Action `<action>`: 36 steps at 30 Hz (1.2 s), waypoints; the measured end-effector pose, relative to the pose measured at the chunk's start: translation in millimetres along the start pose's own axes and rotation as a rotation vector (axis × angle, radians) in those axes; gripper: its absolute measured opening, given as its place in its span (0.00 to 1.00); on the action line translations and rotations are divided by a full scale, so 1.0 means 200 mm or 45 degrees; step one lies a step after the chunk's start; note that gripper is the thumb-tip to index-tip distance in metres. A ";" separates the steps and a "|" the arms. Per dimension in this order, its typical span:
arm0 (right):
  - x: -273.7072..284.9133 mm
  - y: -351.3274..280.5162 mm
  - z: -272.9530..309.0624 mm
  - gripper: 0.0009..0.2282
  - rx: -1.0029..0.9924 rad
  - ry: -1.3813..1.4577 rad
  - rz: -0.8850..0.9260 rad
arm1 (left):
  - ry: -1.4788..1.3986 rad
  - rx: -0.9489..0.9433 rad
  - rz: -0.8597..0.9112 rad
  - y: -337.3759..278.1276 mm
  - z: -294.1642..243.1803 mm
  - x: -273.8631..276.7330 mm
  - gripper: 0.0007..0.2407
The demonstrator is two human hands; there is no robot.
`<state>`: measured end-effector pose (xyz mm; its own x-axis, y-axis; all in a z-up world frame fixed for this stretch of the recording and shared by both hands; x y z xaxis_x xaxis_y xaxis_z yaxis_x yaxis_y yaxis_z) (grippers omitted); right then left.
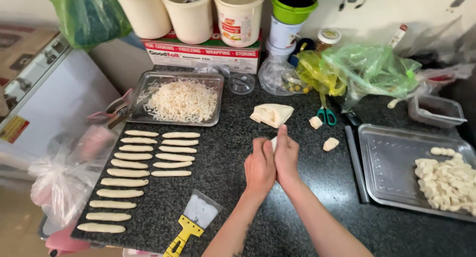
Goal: Rolling and shaping dough into long sticks on a kitchen counter.
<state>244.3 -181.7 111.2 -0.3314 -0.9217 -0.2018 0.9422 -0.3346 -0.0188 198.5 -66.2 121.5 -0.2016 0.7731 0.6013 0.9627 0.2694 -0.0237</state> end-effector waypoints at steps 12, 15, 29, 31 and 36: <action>-0.04 -0.08 0.07 0.21 0.562 -0.972 0.264 | -1.217 0.645 -0.231 0.10 0.37 -0.28 0.17; 0.06 -0.05 0.03 0.23 0.322 -0.979 0.197 | -1.216 0.819 -0.204 0.04 0.35 -0.36 0.20; 0.60 0.23 -0.43 0.33 -0.618 -0.038 0.054 | -0.112 0.042 0.430 0.21 0.21 -0.50 0.14; 0.72 0.32 -0.40 0.37 -0.567 -0.198 0.231 | 0.178 -0.234 0.485 0.18 -0.07 -0.29 0.08; 1.20 0.47 -0.27 0.27 0.449 -2.040 -0.093 | 0.234 -1.121 -0.810 -0.19 -0.67 0.35 0.09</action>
<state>255.3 -423.0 7.9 -0.2945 -0.0784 0.9524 0.9402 -0.2025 0.2740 172.3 -98.6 271.3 -0.7465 0.5216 0.4132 0.4990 0.0281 0.8661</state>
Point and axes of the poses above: each hand's wrist, its own y-axis towards the middle knuckle, its own x-axis out of the back of the hand, z = x × y, the point moved 9 cm from there along y, towards the middle knuckle, and after that the axes turned 10 degrees about y, right-handed, at the moved point
